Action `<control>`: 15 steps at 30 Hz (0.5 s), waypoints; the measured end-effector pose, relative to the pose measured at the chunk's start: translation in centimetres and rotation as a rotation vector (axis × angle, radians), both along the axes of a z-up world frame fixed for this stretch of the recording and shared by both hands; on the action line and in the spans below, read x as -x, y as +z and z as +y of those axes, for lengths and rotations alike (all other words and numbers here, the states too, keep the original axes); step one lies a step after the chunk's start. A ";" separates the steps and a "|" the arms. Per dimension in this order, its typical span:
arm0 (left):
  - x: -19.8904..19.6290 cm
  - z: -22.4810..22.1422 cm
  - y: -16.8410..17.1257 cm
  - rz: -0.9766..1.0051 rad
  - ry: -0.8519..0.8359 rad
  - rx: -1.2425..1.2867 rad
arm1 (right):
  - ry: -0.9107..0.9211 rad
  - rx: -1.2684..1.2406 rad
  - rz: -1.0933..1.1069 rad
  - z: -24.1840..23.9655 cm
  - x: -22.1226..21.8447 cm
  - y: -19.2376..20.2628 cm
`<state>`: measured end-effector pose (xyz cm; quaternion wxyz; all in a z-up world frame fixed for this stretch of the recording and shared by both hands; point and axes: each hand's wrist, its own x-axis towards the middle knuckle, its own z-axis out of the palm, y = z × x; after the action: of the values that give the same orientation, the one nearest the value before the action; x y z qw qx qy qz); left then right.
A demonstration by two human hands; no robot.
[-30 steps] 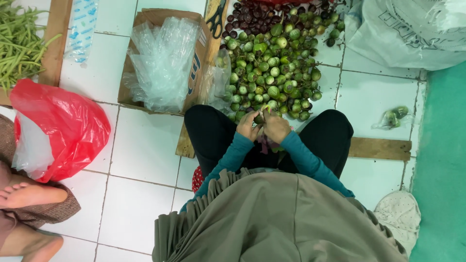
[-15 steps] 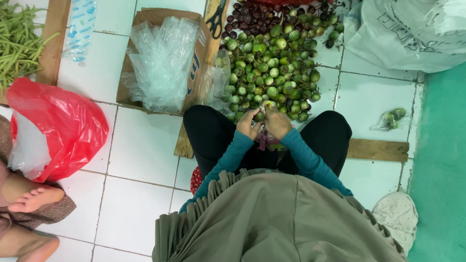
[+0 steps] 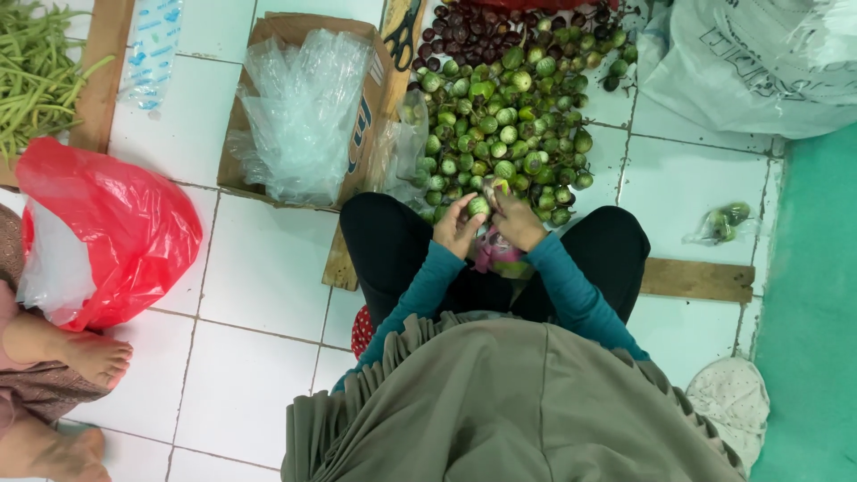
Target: Picking up small green vegetables from a pile and placing them into individual plastic bags
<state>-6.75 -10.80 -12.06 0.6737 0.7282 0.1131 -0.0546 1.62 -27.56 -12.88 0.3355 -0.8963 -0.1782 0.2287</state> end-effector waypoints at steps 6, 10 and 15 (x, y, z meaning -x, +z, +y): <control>-0.8 1.6 -1.4 -0.015 0.055 0.049 | -0.008 0.193 -0.239 -0.2 3.3 -0.5; -1.5 0.4 3.7 0.065 0.054 -0.017 | 0.030 0.377 -0.268 3.3 7.5 3.4; -0.5 0.2 -3.5 -0.079 0.027 0.183 | -0.041 0.486 -0.172 2.7 3.7 0.0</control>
<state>-6.29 -10.57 -15.60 0.7419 0.6638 0.0906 -0.0269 -2.11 -24.90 -12.91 0.0982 -0.9702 -0.1278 0.1808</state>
